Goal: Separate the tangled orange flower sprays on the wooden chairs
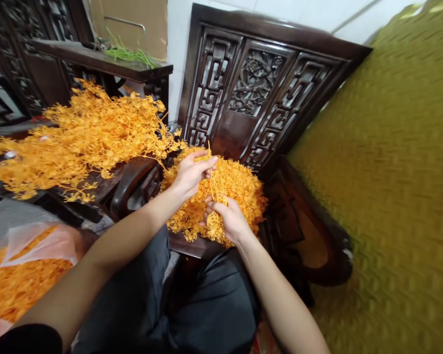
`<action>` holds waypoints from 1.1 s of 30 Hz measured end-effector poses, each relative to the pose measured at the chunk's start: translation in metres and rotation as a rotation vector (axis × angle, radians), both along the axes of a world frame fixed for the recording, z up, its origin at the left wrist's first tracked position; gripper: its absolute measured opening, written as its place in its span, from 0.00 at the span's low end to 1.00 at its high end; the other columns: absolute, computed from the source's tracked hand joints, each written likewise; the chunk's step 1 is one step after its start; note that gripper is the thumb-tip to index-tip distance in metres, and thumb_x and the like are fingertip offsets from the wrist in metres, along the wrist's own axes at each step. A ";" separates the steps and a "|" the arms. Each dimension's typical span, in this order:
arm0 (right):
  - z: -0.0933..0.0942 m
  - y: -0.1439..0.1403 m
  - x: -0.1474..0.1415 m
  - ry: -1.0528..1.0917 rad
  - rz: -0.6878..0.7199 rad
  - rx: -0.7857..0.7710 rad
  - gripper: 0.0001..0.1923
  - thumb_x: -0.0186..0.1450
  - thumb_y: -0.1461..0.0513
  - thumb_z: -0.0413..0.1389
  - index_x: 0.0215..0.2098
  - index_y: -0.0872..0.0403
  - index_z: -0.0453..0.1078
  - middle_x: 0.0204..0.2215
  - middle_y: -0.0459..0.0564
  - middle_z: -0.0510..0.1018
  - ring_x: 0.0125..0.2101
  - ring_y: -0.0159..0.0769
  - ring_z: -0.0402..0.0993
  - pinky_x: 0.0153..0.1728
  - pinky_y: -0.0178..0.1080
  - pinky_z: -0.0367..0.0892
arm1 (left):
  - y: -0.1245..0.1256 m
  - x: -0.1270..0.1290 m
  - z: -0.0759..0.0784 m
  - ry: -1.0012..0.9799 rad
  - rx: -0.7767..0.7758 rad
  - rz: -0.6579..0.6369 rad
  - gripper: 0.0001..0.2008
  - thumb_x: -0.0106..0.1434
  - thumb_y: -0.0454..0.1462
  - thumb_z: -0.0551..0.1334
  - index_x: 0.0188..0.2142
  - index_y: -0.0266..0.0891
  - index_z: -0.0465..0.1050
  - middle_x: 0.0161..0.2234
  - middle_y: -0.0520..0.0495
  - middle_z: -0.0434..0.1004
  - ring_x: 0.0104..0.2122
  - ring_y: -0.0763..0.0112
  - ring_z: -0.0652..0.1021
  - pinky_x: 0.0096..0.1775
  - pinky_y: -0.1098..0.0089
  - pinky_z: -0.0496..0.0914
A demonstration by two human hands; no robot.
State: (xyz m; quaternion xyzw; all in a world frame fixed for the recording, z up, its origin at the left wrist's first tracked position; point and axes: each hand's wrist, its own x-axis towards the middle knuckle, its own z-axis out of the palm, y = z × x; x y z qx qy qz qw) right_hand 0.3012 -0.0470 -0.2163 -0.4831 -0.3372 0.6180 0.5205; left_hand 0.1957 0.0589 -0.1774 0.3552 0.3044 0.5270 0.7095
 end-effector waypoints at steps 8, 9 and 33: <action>0.032 -0.003 0.051 0.077 -0.200 -0.159 0.12 0.48 0.63 0.63 0.29 0.53 0.65 0.16 0.37 0.63 0.16 0.26 0.59 0.17 0.32 0.64 | -0.010 -0.010 -0.010 0.542 1.238 -0.179 0.28 0.65 0.23 0.56 0.63 0.38 0.62 0.62 0.38 0.72 0.63 0.60 0.72 0.64 0.52 0.67; 0.037 -0.007 0.054 0.039 -0.138 -0.182 0.11 0.49 0.62 0.63 0.28 0.53 0.65 0.16 0.37 0.64 0.15 0.26 0.59 0.17 0.33 0.65 | -0.013 -0.013 -0.009 0.626 1.473 -0.212 0.31 0.63 0.22 0.55 0.65 0.37 0.61 0.65 0.38 0.68 0.67 0.59 0.66 0.68 0.51 0.62; 0.115 -0.016 0.025 -1.718 0.798 0.173 0.04 0.61 0.64 0.55 0.35 0.53 0.71 0.23 0.46 0.73 0.22 0.31 0.62 0.27 0.37 0.56 | -0.043 -0.043 -0.005 0.073 -0.184 -1.126 0.08 0.57 0.34 0.54 0.38 0.41 0.61 0.20 0.57 0.55 0.14 0.81 0.47 0.19 0.76 0.38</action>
